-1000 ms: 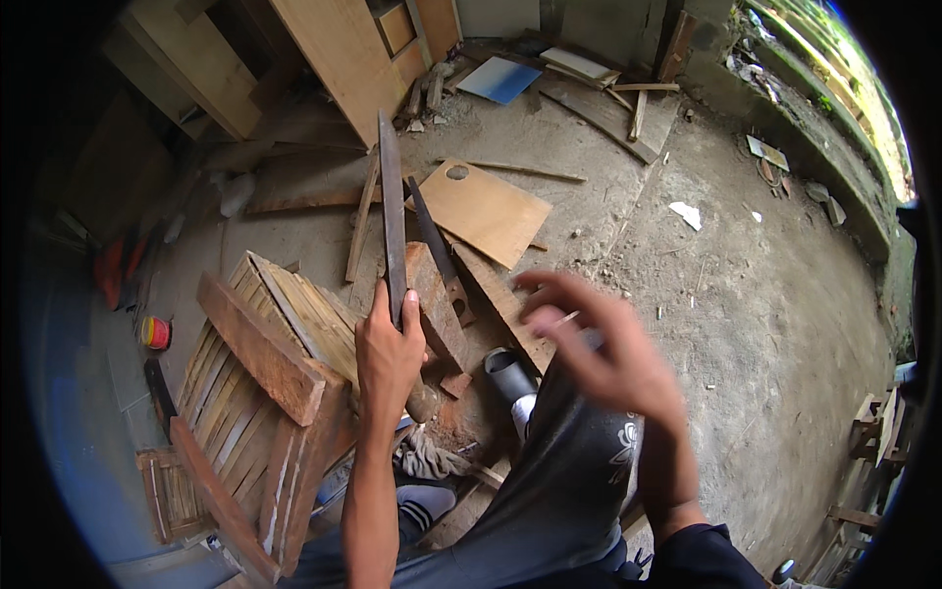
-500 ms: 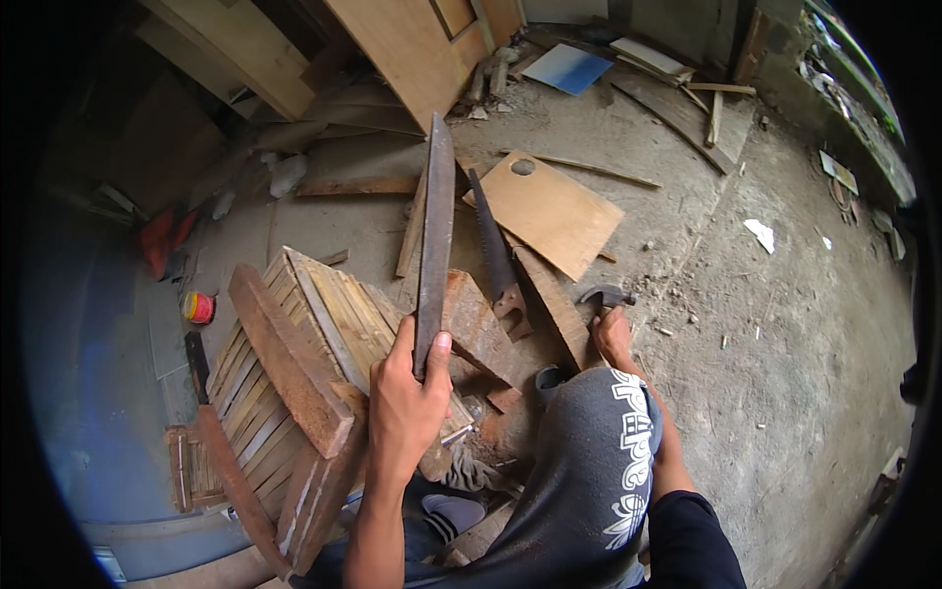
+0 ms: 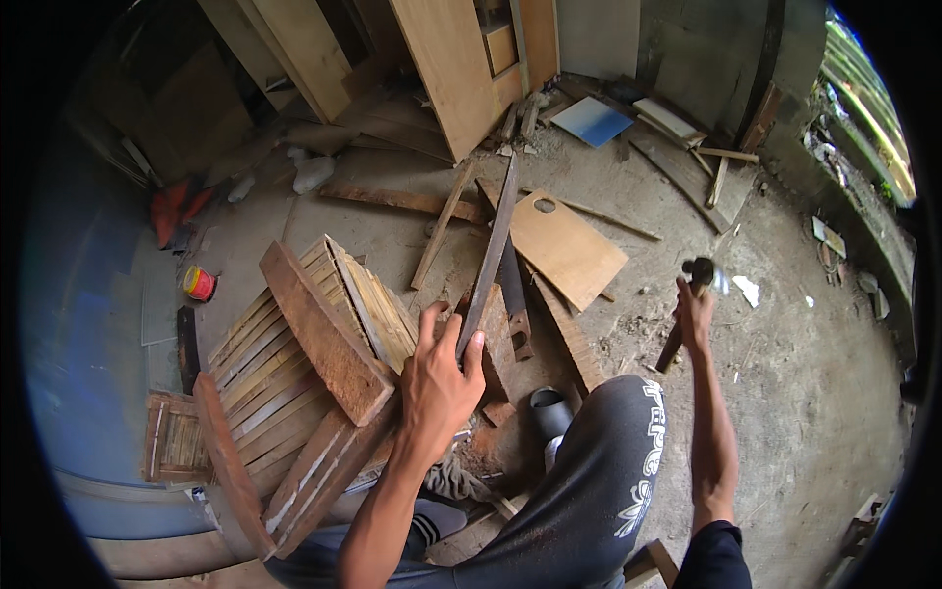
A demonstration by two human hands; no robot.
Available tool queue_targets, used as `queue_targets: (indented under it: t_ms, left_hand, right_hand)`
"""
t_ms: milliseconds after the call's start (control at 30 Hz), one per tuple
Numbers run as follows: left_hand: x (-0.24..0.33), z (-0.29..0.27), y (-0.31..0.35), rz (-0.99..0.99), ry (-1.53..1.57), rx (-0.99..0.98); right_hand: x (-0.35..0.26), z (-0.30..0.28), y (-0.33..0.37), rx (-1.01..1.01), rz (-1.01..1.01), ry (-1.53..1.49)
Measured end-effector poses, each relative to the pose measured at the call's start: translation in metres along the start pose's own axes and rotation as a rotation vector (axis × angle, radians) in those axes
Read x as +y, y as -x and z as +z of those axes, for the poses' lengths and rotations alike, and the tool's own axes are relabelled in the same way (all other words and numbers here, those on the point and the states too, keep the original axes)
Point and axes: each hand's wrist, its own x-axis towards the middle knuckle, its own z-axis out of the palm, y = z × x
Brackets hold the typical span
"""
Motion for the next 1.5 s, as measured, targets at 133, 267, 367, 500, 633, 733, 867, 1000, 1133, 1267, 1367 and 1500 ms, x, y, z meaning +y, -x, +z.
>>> queue_targets:
  t_ms: [133,267,367,500,633,733,867,1000,1133,1267,1367,1500]
  left_hand:
    - [0.01,0.006,0.003,-0.008,0.048,-0.087]
    - [0.014,0.01,0.003,0.052,0.047,-0.054]
    - [0.014,0.007,-0.005,0.081,0.045,-0.075]
    - [0.017,0.01,-0.01,0.087,0.046,-0.065]
    - [0.013,0.026,-0.005,0.056,0.107,-0.055]
    - [0.001,0.035,-0.006,0.144,0.137,0.077]
    - [-0.008,0.037,-0.003,0.11,0.287,0.037]
    - [-0.004,0.034,0.004,0.172,0.309,0.034]
    - [-0.002,0.034,0.003,0.229,0.253,0.059]
    - [-0.006,0.03,-0.003,0.257,0.232,0.045]
    - [-0.007,0.023,-0.001,0.252,0.244,-0.005]
    - [-0.005,0.014,0.003,0.079,0.355,-0.117]
  right_hand:
    - [-0.132,-0.029,0.025,-0.31,-0.021,-0.09]
    - [-0.168,0.006,0.099,-0.32,-0.151,-0.056]
    - [-0.172,0.055,0.126,-0.563,-0.047,-0.112]
    - [-0.148,0.108,0.142,-0.571,0.035,-0.362]
    - [-0.121,0.135,0.146,-0.679,-0.057,0.07]
    - [-0.117,0.14,0.148,-0.807,-0.065,-0.004]
    - [-0.126,0.126,0.155,-0.698,-0.271,0.155]
    - [-0.13,0.111,0.166,-0.612,-0.407,0.037]
    - [-0.129,0.11,0.167,-0.569,-0.322,0.114]
    - [-0.128,0.113,0.16,-0.643,-0.187,0.124]
    - [-0.128,0.111,0.157,-0.768,-0.234,0.024]
    - [-0.132,0.108,0.152,-0.855,-0.238,0.067]
